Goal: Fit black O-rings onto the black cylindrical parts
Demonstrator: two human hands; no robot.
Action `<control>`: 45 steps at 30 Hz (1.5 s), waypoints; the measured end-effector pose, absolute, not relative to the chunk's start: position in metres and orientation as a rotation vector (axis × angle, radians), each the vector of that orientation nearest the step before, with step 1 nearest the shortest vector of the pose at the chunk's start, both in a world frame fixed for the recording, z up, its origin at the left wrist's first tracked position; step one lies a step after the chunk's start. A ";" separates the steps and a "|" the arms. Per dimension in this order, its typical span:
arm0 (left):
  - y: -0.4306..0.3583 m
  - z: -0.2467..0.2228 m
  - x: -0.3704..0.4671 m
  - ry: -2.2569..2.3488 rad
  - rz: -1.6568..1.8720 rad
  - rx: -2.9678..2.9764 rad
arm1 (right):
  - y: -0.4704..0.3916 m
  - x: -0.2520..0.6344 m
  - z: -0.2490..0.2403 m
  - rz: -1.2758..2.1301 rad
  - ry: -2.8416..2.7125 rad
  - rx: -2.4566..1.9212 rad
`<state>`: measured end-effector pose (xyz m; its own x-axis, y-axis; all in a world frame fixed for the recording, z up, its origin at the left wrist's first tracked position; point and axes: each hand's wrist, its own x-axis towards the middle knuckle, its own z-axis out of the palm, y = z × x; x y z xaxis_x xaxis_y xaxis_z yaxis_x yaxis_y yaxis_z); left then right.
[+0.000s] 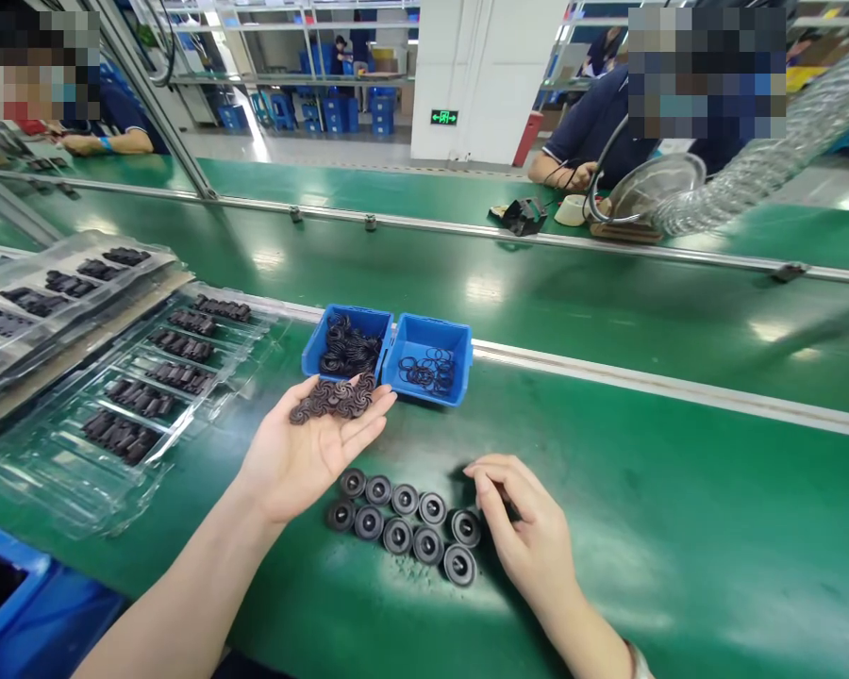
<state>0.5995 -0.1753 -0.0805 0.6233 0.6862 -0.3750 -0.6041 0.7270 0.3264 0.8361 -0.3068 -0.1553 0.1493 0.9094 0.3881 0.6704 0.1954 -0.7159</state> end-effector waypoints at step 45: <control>-0.182 -0.111 0.605 0.226 1.052 1.788 | -0.307 0.832 -0.150 0.338 -1.556 -1.448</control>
<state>0.6054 -0.1823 -0.1106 0.6028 0.5767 0.5514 -0.3001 -0.4764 0.8264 0.8324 -0.3072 -0.1500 0.1524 0.8847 0.4406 0.6222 0.2605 -0.7383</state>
